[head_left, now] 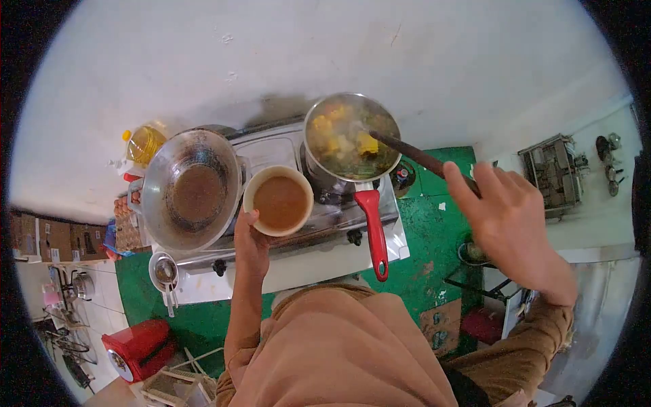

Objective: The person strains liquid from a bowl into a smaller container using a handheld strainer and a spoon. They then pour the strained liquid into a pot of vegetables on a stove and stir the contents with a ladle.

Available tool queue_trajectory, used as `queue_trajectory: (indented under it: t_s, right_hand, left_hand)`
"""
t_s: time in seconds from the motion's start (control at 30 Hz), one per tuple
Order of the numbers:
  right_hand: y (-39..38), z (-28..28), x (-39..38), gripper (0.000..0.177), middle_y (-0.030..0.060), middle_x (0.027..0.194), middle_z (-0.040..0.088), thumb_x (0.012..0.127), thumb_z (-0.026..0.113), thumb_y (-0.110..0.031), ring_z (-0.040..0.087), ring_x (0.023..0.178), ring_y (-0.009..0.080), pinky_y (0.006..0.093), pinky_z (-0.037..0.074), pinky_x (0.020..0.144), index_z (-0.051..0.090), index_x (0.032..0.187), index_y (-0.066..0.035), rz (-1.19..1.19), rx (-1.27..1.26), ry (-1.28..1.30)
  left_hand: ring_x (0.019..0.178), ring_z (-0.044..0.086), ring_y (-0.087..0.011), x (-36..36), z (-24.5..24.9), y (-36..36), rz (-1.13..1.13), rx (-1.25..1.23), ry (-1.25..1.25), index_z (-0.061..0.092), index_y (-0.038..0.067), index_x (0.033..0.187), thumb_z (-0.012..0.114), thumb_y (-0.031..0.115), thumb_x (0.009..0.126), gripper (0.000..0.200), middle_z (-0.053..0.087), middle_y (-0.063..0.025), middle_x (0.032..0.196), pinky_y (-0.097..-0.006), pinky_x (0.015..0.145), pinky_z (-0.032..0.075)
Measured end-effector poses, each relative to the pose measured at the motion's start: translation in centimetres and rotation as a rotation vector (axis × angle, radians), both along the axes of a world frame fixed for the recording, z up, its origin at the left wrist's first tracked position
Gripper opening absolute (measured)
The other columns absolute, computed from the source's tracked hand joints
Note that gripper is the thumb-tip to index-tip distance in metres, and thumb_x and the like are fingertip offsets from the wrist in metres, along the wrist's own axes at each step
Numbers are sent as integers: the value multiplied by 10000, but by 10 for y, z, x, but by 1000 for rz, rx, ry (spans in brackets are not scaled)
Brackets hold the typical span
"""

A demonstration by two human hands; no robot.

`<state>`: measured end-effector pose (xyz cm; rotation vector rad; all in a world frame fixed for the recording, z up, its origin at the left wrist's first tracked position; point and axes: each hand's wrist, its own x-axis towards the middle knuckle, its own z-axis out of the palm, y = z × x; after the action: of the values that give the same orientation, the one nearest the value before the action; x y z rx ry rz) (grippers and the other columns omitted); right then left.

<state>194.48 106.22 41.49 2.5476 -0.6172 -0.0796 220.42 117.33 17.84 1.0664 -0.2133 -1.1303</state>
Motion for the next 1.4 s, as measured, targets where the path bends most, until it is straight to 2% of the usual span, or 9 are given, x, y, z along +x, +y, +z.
queue_trajectory:
  t_s: [0.07, 0.13, 0.33, 0.63, 0.83, 1.07, 1.13, 1.37, 1.4]
  right_hand:
    - [3, 2, -12, 340, 55, 733, 482, 693, 575, -102, 547, 633, 195, 313, 464, 520, 598, 1029, -53, -20, -21, -39]
    - [7, 6, -24, 397, 52, 720, 464, 681, 586, -82, 536, 615, 205, 326, 441, 502, 603, 1077, -99, -137, -17, -72]
    - [20, 14, -54, 443, 46, 714, 457, 678, 615, -81, 526, 607, 224, 366, 401, 492, 610, 1118, -124, -268, 73, -136]
    - [8, -36, -44, 385, 58, 721, 494, 713, 603, -113, 560, 618, 229, 366, 433, 506, 608, 1097, -126, -231, 72, -115]
    - [-11, -64, -38, 342, 67, 726, 522, 740, 594, -137, 584, 627, 233, 366, 457, 517, 607, 1082, -128, -191, 71, -104]
    - [-44, -72, -22, 295, 77, 732, 555, 771, 584, -165, 614, 638, 238, 366, 485, 530, 605, 1063, -130, -145, 69, -94]
    - [-58, -69, -17, 255, 104, 719, 598, 816, 590, -243, 636, 671, 275, 404, 499, 577, 621, 1039, -123, -264, 194, -12]
    - [-117, -63, -31, 259, 150, 780, 664, 815, 612, -299, 638, 730, 335, 443, 493, 666, 684, 915, -71, -373, 566, -211]
    - [-118, -60, -32, 250, 118, 695, 618, 807, 618, -263, 590, 656, 257, 383, 458, 612, 680, 908, -43, -422, 654, -276]
  left_hand:
    - [1039, 575, -283, 0, 3, 0, 0, 16, 7, 476, 56, 1163, 564, 343, 812, 462, 537, -123, 1198, -434, 779, 534]
    - [1033, 587, -209, 0, 4, -1, 18, 58, 9, 418, 63, 1299, 513, 331, 833, 546, 535, -77, 1200, -369, 759, 549]
    - [986, 597, -201, 6, -6, 0, 27, 50, -23, 440, 66, 1277, 532, 338, 822, 538, 543, -70, 1167, -352, 690, 556]
    - [1012, 596, -204, 5, 4, -2, -33, 17, -1, 438, 72, 1281, 521, 331, 826, 531, 543, -68, 1187, -366, 689, 556]
    - [1015, 602, -203, 7, -12, 3, -20, 7, -10, 425, 89, 1306, 494, 330, 833, 536, 543, -67, 1201, -373, 703, 561]
    - [1018, 599, -208, 4, 5, 12, -72, 40, -37, 406, 90, 1318, 486, 346, 826, 560, 535, -72, 1206, -391, 725, 570]
    - [996, 602, -287, 4, -2, 14, -18, -18, -16, 479, 65, 1139, 559, 326, 830, 413, 549, -125, 1150, -439, 670, 573]
    - [999, 597, -279, 1, 3, 20, -5, -26, 6, 470, 63, 1138, 557, 320, 834, 408, 553, -117, 1138, -436, 681, 571]
    - [1003, 596, -276, 1, 2, 21, -18, -35, -2, 468, 63, 1144, 557, 318, 833, 412, 553, -116, 1138, -434, 685, 570]
